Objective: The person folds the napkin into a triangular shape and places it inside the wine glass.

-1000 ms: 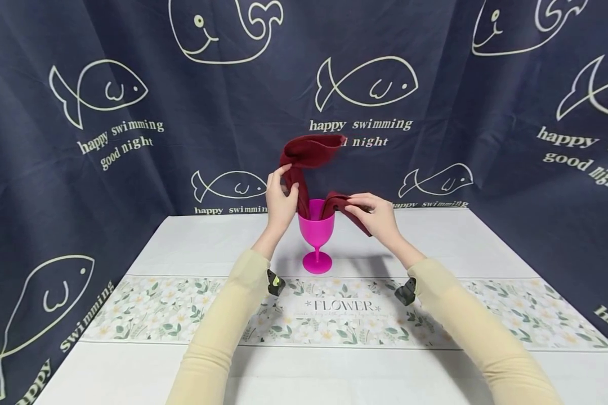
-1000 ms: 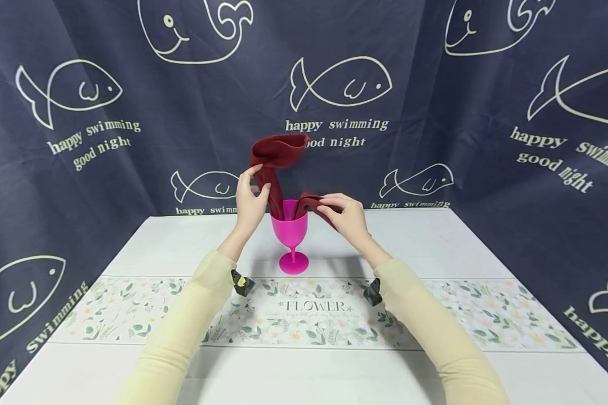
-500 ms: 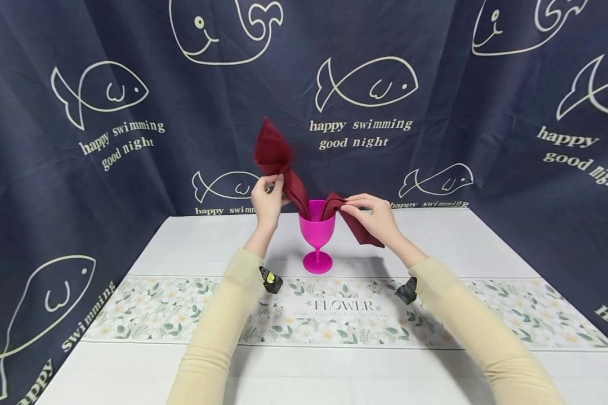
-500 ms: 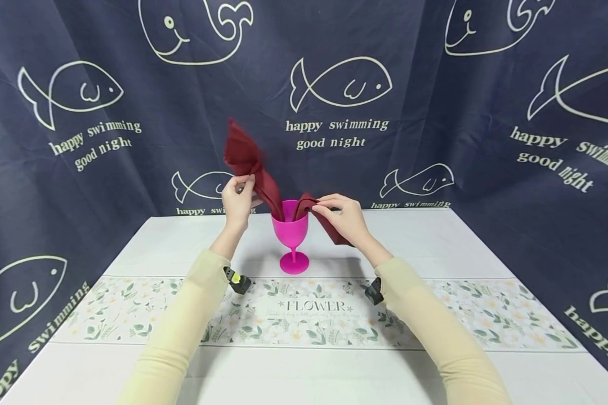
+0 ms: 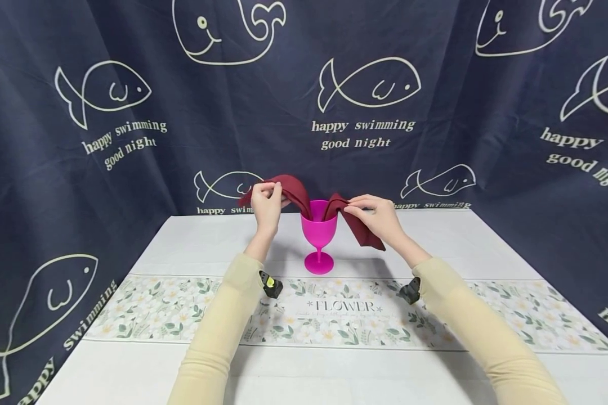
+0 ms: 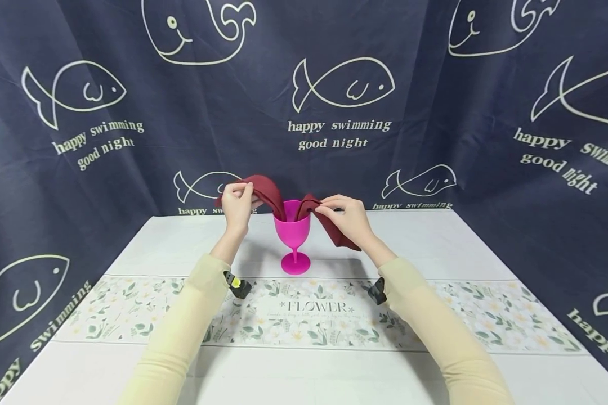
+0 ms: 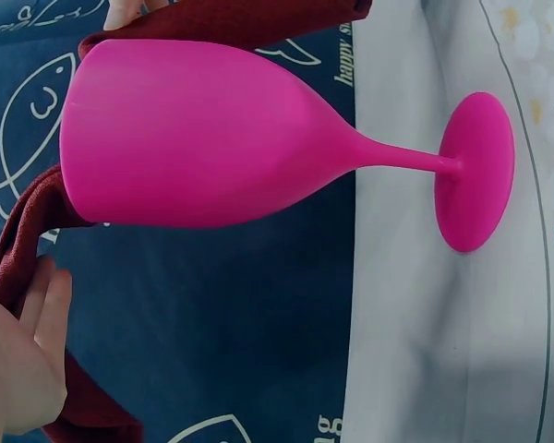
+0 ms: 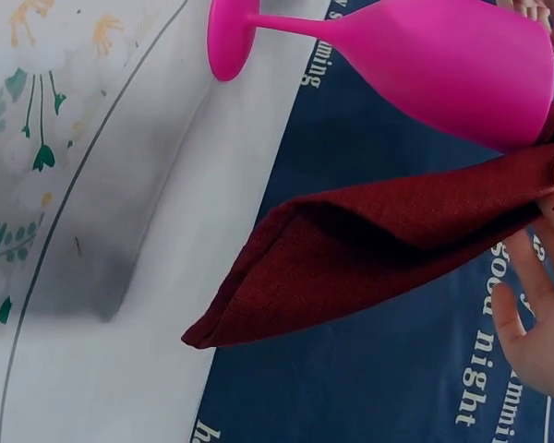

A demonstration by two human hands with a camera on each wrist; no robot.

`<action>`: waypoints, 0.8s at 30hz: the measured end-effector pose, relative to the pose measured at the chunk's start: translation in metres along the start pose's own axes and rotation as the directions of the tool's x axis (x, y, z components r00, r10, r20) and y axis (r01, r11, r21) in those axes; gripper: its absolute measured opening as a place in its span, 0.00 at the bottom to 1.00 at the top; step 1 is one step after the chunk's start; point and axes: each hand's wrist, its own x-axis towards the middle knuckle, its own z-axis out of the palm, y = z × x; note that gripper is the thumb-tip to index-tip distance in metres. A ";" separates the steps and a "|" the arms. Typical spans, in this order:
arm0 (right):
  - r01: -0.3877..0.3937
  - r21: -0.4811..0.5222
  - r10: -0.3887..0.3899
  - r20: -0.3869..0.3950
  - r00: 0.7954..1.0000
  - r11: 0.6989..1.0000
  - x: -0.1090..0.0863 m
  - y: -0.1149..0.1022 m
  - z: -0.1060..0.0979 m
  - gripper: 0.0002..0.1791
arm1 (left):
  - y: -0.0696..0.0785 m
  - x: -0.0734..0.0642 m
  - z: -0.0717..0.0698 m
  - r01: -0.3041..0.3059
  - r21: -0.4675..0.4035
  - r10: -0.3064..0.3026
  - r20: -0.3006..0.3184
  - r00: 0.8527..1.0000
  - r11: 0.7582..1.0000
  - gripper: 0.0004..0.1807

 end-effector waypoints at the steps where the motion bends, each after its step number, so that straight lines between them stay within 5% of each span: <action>1: 0.012 0.000 -0.012 0.001 1.000 1.000 0.000 0.001 0.000 0.09 | 0.000 0.000 -0.001 -0.003 -0.002 0.003 -0.003 1.000 1.000 0.06; 15: 0.143 -0.053 -0.142 0.034 0.989 0.988 -0.001 0.003 -0.001 0.06 | 0.000 -0.008 -0.020 -0.096 0.129 0.088 0.070 0.994 0.987 0.12; 24: 0.174 -0.079 -0.171 0.042 0.984 0.982 -0.002 0.002 0.000 0.06 | -0.004 -0.011 -0.033 -0.059 0.190 0.029 0.155 0.987 0.980 0.15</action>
